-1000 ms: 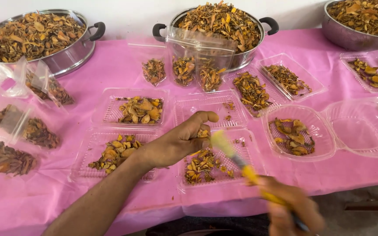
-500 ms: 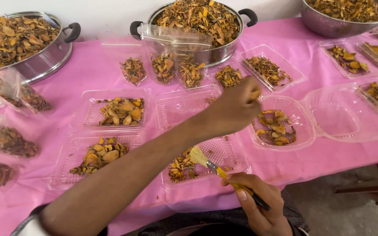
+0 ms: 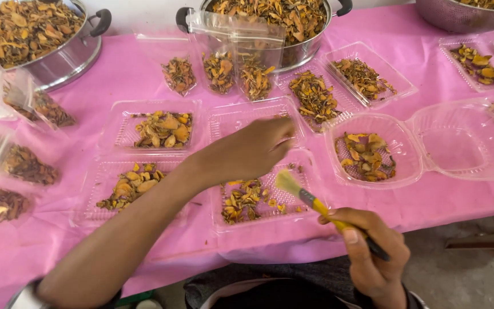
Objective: Sorting and cleaning dried tea leaves by hand and using a brush to remove debris and organize pieces into containers.
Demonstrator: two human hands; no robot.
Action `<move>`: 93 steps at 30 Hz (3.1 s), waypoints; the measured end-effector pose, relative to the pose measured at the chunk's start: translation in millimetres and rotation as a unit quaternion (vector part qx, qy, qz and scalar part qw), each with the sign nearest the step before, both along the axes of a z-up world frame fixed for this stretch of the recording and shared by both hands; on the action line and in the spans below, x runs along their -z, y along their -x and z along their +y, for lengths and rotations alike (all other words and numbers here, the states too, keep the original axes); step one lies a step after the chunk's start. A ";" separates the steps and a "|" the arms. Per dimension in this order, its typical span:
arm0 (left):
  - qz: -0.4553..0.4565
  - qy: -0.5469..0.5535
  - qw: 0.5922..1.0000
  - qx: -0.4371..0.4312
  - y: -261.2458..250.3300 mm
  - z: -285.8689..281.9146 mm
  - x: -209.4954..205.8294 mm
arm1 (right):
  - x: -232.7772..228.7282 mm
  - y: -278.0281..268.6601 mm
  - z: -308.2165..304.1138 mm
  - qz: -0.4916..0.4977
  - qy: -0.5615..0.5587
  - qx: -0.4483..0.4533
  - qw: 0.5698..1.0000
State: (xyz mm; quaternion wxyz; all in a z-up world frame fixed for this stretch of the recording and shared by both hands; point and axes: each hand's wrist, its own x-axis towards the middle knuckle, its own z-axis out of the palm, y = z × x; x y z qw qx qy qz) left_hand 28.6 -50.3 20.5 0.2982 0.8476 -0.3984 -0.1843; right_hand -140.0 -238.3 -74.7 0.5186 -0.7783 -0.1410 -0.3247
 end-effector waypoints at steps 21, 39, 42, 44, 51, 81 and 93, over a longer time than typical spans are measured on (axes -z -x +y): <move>0.018 -0.213 0.976 0.048 48.7 55.7 28.5 | -0.5 -13.0 21.4 0.026 0.011 -0.051 0.998; 0.116 -0.002 0.993 0.015 -7.2 66.4 38.7 | 3.7 -18.2 15.6 -0.026 -0.215 -0.006 0.976; 0.125 0.045 0.991 0.015 -8.3 70.0 43.5 | -1.6 -27.8 23.2 -0.095 -0.281 -0.014 0.955; 0.109 0.052 0.992 0.020 -7.4 71.9 44.4 | -3.5 -29.1 32.3 -0.119 -0.288 -0.004 0.950; 0.110 0.029 0.993 0.010 -2.9 83.0 47.6 | 1.1 -19.1 51.4 -0.008 -0.217 0.007 0.976; 0.058 0.019 0.998 0.019 5.5 75.9 51.4 | -47.5 -10.9 40.4 0.020 0.038 0.005 0.999; 0.048 0.125 0.988 0.075 0.7 83.4 57.8 | -42.0 4.6 53.4 -0.001 -0.028 0.102 0.994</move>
